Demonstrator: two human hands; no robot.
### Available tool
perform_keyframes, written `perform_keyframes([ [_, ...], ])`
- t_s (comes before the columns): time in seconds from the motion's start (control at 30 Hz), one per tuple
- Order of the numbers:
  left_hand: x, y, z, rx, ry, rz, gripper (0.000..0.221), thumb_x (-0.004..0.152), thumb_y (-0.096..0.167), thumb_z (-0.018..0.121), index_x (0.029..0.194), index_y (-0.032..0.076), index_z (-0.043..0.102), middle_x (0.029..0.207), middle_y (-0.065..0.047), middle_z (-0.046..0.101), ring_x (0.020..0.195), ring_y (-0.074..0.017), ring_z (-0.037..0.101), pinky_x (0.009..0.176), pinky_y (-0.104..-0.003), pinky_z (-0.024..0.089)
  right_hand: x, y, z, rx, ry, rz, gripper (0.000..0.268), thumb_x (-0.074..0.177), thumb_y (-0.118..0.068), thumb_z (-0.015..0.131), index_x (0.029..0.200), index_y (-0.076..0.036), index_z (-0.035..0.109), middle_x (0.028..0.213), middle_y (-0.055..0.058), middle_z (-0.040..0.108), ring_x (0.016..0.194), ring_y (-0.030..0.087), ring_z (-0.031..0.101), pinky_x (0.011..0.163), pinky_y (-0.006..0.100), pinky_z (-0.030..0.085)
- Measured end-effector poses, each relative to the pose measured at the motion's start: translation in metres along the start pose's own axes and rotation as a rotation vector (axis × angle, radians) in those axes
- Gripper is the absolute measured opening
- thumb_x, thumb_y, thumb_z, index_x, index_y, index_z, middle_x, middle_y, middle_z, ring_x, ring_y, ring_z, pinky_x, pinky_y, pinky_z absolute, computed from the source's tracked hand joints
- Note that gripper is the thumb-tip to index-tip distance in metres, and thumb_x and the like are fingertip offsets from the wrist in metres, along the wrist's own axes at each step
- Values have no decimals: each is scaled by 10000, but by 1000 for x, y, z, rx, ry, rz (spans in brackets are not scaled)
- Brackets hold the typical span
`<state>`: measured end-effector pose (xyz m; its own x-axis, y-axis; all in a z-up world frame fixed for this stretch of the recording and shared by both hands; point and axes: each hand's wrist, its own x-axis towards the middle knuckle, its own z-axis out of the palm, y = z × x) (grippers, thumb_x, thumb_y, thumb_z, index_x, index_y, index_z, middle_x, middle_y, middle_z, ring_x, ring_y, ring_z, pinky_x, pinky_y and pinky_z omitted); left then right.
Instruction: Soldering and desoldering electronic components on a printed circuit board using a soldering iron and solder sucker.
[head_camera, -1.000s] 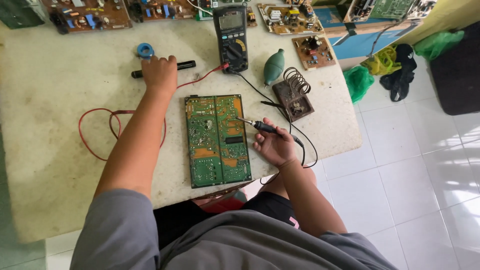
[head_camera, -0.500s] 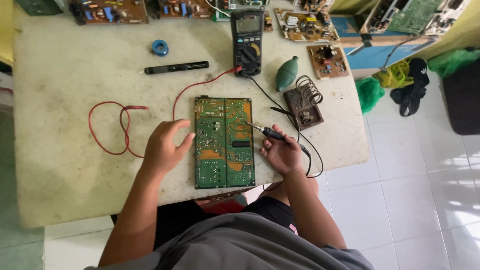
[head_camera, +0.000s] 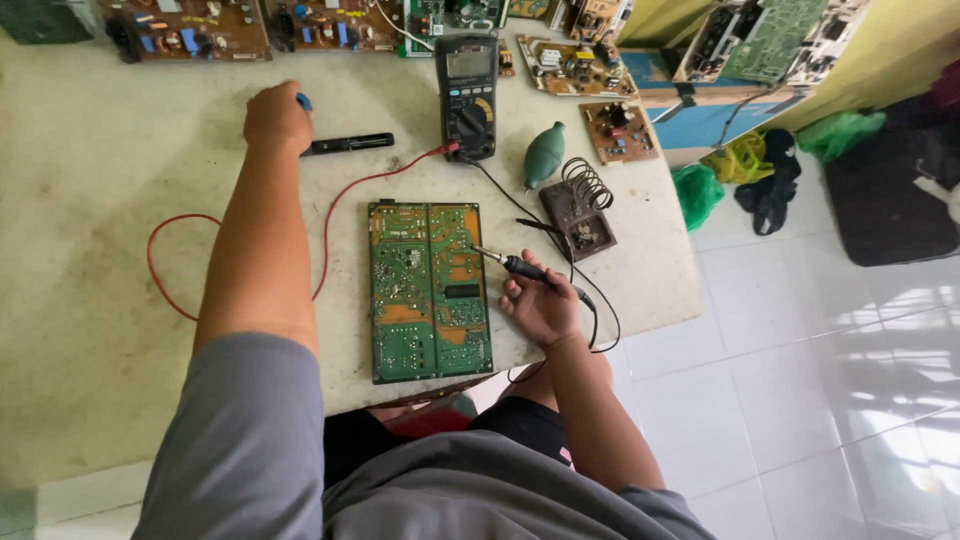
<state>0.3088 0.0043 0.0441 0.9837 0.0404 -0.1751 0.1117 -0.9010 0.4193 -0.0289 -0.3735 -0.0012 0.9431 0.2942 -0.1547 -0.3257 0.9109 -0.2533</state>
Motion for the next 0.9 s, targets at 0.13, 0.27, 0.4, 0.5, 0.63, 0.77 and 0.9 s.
perform_keyframes([
  [0.13, 19, -13, 31, 62, 157, 67, 320, 959, 128, 725, 1275, 76, 717, 1129, -219, 646, 946, -467, 660, 712, -542, 592, 0, 0, 3, -15, 2, 16, 401, 944, -293, 655, 1335, -210, 624, 1144, 115, 737, 1036, 262, 678, 928, 447, 498],
  [0.27, 11, -7, 31, 148, 197, 54, 187, 1002, 219, 720, 1049, 38, 713, 963, -198, 655, 825, -416, 653, 590, -516, 600, -2, 0, 0, -17, 3, 21, 403, 957, -298, 660, 1348, -202, 648, 1160, 122, 740, 1052, 267, 680, 943, 446, 515],
  [0.4, 5, 8, 16, 196, 134, 23, 342, 1015, 289, 706, 1253, 50, 650, 1117, -234, 626, 1042, -436, 570, 680, -539, 607, 0, 0, 0, 0, -8, 32, 410, 945, -300, 660, 1346, -213, 640, 1151, 120, 735, 1034, 265, 677, 943, 443, 514],
  [0.5, 11, 1, 26, 58, 266, 143, 294, 916, 136, 778, 1128, -49, 693, 988, -258, 660, 969, -461, 691, 784, -593, 606, 9, -9, -44, -64, -100, 25, 518, 959, -366, 565, 1451, -218, 635, 1378, 161, 686, 1167, 325, 685, 1033, 541, 471],
  [0.63, 22, 5, 30, 7, 299, 129, 224, 958, 101, 713, 1121, -52, 694, 945, -243, 683, 925, -439, 720, 765, -546, 622, 11, -12, -45, -61, -113, 30, 524, 959, -368, 555, 1456, -224, 632, 1383, 159, 682, 1177, 324, 679, 1039, 544, 464],
  [0.77, 16, 17, 21, -526, 494, 146, 288, 949, 229, 626, 1127, 29, 733, 1054, -245, 731, 1044, -464, 690, 917, -588, 561, 11, -14, -51, -48, -94, 47, 513, 953, -368, 580, 1440, -217, 647, 1369, 167, 690, 1171, 330, 686, 1040, 549, 466],
  [0.9, -99, 46, -44, -1431, 159, -10, 252, 900, 318, 567, 945, 154, 753, 848, -30, 585, 485, -128, 538, 592, -275, 736, 8, -10, -48, -53, -84, 32, 529, 934, -374, 600, 1435, -213, 651, 1343, 167, 696, 1162, 331, 682, 1028, 542, 461],
])
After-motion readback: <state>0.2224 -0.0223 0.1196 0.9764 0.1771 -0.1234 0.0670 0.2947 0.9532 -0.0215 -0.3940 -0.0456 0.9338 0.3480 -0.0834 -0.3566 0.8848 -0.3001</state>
